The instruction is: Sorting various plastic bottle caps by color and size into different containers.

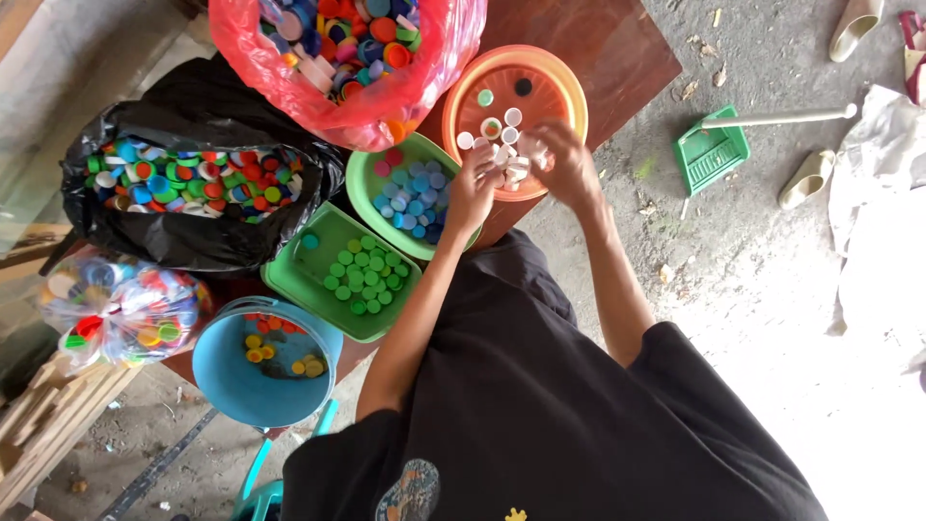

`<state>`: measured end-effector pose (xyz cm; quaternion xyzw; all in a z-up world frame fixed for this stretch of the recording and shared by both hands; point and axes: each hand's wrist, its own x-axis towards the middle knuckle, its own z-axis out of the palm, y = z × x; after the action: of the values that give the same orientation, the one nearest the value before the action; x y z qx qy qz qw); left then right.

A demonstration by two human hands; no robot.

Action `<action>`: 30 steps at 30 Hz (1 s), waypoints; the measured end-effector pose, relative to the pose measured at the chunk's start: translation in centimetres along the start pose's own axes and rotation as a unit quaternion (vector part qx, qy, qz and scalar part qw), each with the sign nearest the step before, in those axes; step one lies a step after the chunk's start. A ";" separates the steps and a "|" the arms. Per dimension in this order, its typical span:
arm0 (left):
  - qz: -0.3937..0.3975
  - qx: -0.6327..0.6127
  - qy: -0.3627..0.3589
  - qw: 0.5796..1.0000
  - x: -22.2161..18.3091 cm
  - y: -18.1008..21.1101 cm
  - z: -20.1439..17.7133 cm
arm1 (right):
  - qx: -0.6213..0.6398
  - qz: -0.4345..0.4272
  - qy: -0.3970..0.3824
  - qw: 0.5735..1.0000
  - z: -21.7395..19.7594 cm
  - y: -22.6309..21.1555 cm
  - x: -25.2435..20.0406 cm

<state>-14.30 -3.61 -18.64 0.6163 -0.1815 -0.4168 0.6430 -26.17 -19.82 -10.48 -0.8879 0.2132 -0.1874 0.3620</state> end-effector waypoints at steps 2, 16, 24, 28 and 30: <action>0.019 0.021 -0.015 0.999 2.1 -1.4 1.4 | -0.019 0.022 0.010 1.000 -0.2 1.1 1.0; 0.052 0.033 -0.011 0.998 8.9 -8.0 6.7 | -0.055 0.152 0.054 0.985 4.9 7.8 3.2; 0.052 0.086 0.023 0.995 5.2 0.0 5.3 | -0.053 0.056 0.077 0.994 2.7 2.9 3.7; 0.075 0.094 0.035 0.992 0.2 6.5 2.1 | -0.045 -0.023 0.089 0.995 1.7 -2.8 4.7; 0.096 0.113 0.096 0.984 -2.6 9.2 0.7 | -0.005 -0.069 0.093 0.993 1.3 -6.1 5.2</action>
<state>-13.47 -3.06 -9.09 0.7021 -0.2233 -0.2683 0.6207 -19.68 -17.82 -6.03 -0.8811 0.1847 -0.2925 0.3224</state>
